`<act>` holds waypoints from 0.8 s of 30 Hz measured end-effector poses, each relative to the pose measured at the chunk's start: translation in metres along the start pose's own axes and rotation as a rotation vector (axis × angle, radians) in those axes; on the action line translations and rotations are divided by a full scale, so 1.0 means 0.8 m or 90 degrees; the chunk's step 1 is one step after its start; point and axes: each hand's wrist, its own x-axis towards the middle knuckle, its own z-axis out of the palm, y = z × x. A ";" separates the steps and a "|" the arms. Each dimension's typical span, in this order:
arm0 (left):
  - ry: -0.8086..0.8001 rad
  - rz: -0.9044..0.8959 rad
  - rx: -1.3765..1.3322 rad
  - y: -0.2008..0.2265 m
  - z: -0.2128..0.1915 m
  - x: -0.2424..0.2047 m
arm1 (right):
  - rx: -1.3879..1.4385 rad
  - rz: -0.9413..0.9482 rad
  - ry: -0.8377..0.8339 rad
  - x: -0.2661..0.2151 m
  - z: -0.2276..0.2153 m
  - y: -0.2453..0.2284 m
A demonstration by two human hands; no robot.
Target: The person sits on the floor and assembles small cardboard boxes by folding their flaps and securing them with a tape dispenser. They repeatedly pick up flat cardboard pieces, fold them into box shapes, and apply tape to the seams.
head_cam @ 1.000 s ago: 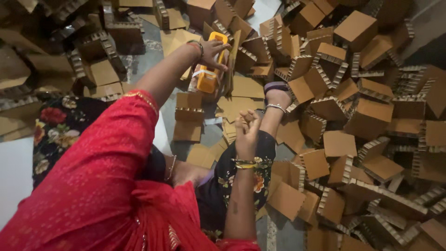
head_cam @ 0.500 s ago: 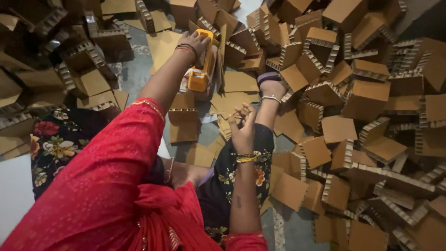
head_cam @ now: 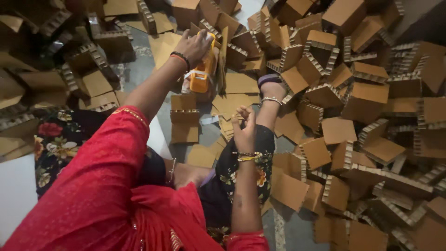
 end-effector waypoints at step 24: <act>-0.012 0.493 -1.340 0.381 -0.370 -0.262 | 0.233 0.399 0.029 -0.011 0.070 0.005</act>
